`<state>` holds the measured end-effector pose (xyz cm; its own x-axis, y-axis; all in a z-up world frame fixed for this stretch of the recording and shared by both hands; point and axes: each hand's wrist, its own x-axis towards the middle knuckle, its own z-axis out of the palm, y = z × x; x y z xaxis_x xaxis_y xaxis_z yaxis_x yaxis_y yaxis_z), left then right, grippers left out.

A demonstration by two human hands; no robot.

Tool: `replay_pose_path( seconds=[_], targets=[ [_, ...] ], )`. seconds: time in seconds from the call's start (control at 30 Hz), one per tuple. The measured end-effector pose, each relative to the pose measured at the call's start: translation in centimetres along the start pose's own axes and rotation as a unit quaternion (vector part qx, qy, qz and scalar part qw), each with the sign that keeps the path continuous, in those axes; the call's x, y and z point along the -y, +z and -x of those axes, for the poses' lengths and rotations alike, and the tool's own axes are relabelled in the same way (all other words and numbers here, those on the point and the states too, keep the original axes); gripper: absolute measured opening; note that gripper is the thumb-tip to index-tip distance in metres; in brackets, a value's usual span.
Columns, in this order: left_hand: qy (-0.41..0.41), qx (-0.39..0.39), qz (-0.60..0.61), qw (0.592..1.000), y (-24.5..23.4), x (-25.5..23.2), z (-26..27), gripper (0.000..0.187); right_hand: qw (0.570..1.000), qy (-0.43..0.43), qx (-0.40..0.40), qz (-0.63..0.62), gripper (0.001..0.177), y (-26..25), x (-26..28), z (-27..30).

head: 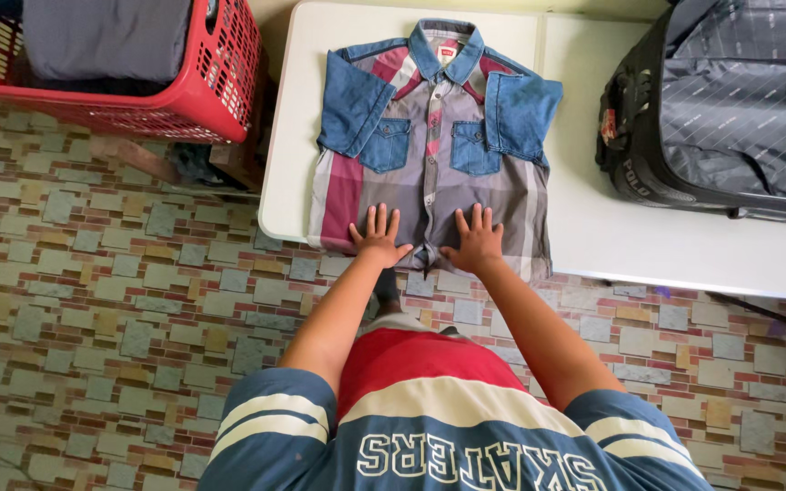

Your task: The person buttons and folds a gray long-sleeved shirt on a white table before placing it into a laundry basket, then takes a patterned short-sleeved shirt from a suitcase and buttons its pockets.

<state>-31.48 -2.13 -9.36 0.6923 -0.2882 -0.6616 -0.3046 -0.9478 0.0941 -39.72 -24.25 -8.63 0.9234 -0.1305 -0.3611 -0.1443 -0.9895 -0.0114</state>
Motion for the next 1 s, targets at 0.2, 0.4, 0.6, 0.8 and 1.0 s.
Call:
replay_pose_path(
  seconds=[0.2,0.4,0.6,0.8,1.0],
  targets=[
    [0.071,-0.113,-0.085,0.987,1.0,-1.3,-3.3,0.067,0.993,0.004,0.096,-0.068,0.081,-3.9,0.8,-0.2],
    [0.164,-0.316,0.038,0.934,-1.6,2.1,-8.5,0.046,0.988,0.033,-0.121,-0.086,0.069,1.4,-1.2,-5.2],
    [0.225,-0.288,-0.015,0.931,-6.5,5.9,-11.8,0.048,0.970,0.040,-0.194,-0.142,0.071,5.2,-0.8,-6.3],
    [0.224,-0.411,0.035,0.883,-7.5,8.2,-13.0,0.066,0.965,0.078,-0.236,-0.087,0.064,4.8,0.9,-5.8],
    [0.145,-0.401,0.092,0.900,-9.2,9.0,-15.7,0.054,0.949,0.144,-0.242,-0.140,0.026,-0.3,1.3,-8.7]
  ],
)
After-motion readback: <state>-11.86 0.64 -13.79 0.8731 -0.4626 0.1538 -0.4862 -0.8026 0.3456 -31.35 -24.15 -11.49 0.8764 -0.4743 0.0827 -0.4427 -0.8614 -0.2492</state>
